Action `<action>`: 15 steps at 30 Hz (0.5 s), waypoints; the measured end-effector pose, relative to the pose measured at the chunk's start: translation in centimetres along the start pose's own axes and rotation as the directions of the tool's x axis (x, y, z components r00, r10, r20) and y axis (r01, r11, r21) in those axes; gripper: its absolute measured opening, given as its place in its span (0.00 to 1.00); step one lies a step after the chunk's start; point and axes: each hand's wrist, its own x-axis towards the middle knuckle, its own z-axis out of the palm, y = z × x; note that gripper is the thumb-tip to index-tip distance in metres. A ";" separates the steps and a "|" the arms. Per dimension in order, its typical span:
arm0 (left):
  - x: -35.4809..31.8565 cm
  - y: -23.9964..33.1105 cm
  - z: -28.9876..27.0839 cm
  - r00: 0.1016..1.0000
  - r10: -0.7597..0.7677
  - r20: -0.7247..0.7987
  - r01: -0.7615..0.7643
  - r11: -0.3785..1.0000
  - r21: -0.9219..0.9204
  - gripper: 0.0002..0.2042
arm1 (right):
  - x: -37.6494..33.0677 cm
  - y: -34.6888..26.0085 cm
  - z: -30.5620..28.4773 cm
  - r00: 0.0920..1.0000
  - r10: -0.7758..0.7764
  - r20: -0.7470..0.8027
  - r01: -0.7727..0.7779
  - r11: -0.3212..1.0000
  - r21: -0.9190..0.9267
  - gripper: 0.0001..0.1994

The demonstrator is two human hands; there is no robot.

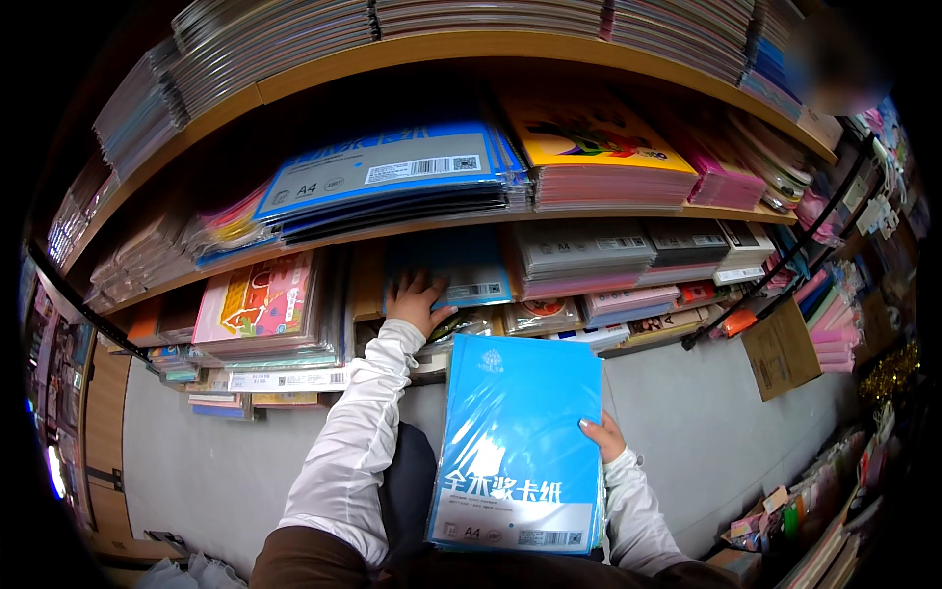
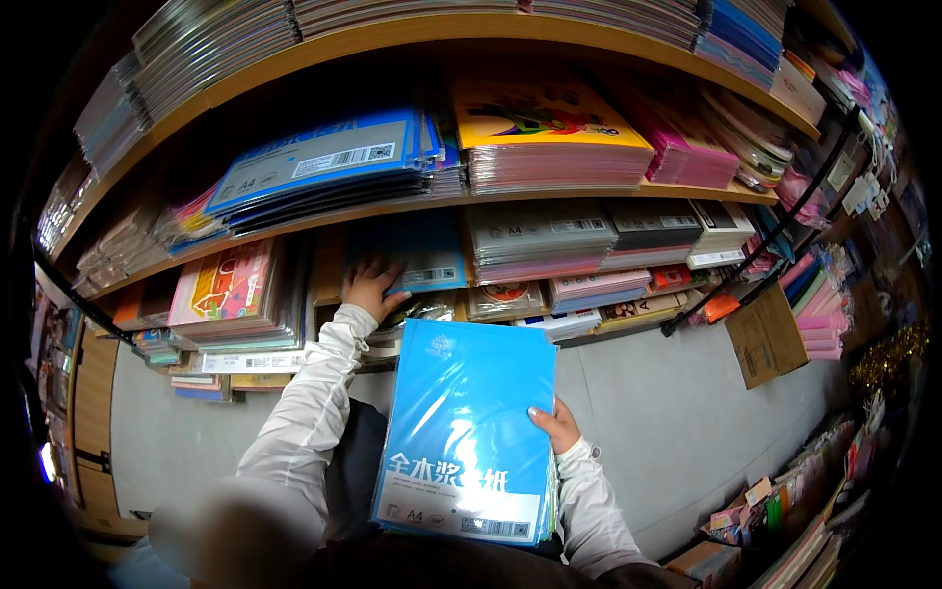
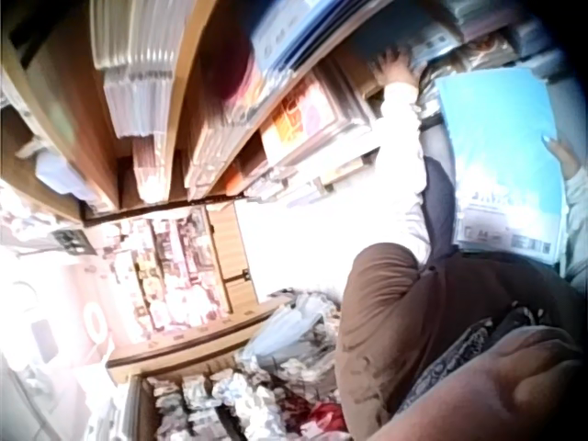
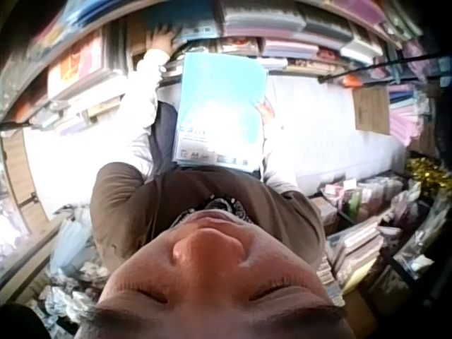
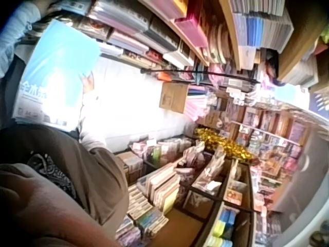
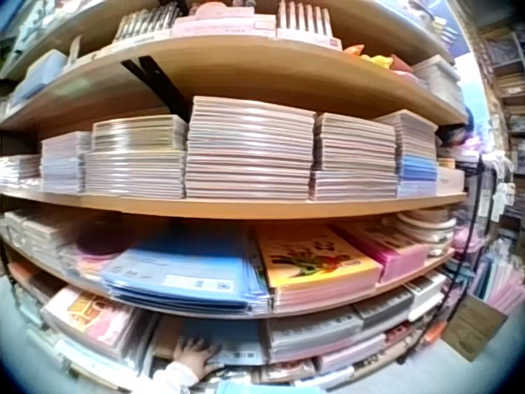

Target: The person sits on the floor in front of a shelf and organizes stacks of A4 paper pads. They repeatedly pick up blue and green pads from the shelf, hold them, and place them back in a specific order.

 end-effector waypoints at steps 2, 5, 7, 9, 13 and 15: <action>0.0 0.2 0.3 1.000 -0.009 -0.016 0.009 1.000 -0.008 0.25 | 0.1 0.3 -0.3 1.000 -0.001 -0.006 0.001 1.000 -0.010 0.27; -0.1 0.5 0.3 1.000 -0.011 -0.029 0.011 1.000 0.004 0.25 | 0.1 0.8 -0.8 1.000 0.012 -0.021 -0.012 1.000 -0.016 0.27; -0.2 0.7 0.4 0.999 -0.017 -0.040 0.018 0.999 0.026 0.25 | 0.2 0.8 -0.8 1.000 0.019 -0.023 -0.019 1.000 -0.010 0.27; -0.3 0.8 0.9 0.996 -0.012 -0.087 0.017 0.998 0.058 0.24 | 0.2 0.7 -0.7 1.000 0.017 -0.019 -0.017 1.000 0.007 0.26; -0.5 0.9 1.1 0.993 -0.016 -0.117 0.022 0.998 0.051 0.24 | 0.1 0.5 -0.4 1.000 0.011 -0.011 -0.011 0.999 0.038 0.26; -0.5 0.8 1.0 0.993 -0.007 -0.121 0.012 0.999 0.042 0.24 | 0.1 0.7 -0.5 1.000 0.016 -0.003 -0.016 0.999 0.048 0.26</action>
